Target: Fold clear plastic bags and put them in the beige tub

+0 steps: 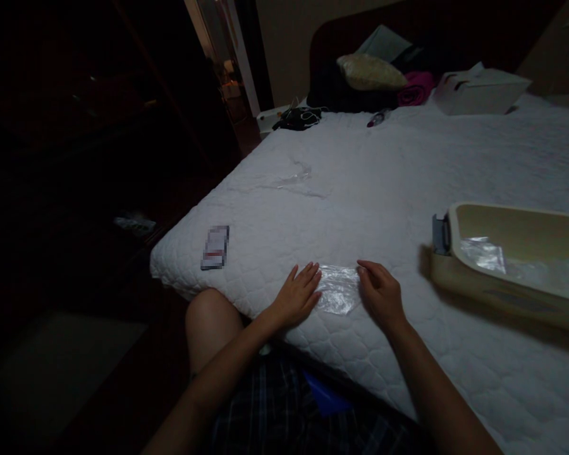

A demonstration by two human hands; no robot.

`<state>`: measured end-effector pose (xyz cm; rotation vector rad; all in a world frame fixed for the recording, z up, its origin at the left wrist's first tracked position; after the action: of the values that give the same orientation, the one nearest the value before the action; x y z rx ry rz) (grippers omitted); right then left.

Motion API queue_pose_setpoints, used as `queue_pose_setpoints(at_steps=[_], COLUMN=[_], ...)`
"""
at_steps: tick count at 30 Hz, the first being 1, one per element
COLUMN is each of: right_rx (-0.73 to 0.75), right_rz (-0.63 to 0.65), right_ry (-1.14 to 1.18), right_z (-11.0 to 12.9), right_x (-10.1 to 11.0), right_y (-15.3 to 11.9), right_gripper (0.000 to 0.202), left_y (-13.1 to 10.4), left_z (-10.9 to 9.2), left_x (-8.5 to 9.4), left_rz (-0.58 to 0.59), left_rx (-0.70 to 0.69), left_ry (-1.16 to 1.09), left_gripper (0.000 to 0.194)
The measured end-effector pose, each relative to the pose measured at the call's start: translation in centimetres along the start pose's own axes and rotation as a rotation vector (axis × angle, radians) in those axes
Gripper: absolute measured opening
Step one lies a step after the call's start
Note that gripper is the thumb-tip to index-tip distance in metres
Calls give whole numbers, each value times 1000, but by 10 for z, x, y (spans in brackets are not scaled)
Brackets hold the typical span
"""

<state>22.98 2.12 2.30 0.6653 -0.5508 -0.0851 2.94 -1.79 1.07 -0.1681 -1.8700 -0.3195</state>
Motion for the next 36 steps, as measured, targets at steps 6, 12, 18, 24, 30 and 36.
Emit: queue_pose_setpoints(at_steps=[6, 12, 18, 24, 30, 36], right_rx=[192, 200, 103, -462, -812, -852], right_rz=[139, 150, 1, -103, 151, 314], right_ry=[-90, -94, -133, 111, 460, 559], right_z=[2, -2, 9, -21, -32, -32], right_x=[-9, -11, 7, 32, 26, 17], right_y=[-2, -3, 3, -10, -25, -24], right_gripper=[21, 23, 21, 38, 33, 30], left_y=[0, 2, 2, 1, 9, 16], left_z=[0, 6, 21, 45, 60, 57], left_x=[4, 5, 20, 30, 10, -7], left_rz=[32, 74, -229, -346, 77, 375], left_rx=[2, -16, 218, 612, 759, 784], left_ry=[-59, -174, -524, -732, -885, -1186], left_gripper=[51, 52, 32, 16, 26, 34])
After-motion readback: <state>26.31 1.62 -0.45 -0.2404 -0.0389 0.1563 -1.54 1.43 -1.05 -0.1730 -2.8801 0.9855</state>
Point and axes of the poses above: each hand's wrist, its own y-axis towards the middle knuckle, its own x-axis out of the back of the hand, z = x × y, the point moved 5 cm from there along y, towards the middle knuckle, and after that the axes turned 15 degrees about x, right-handed, at the moved point
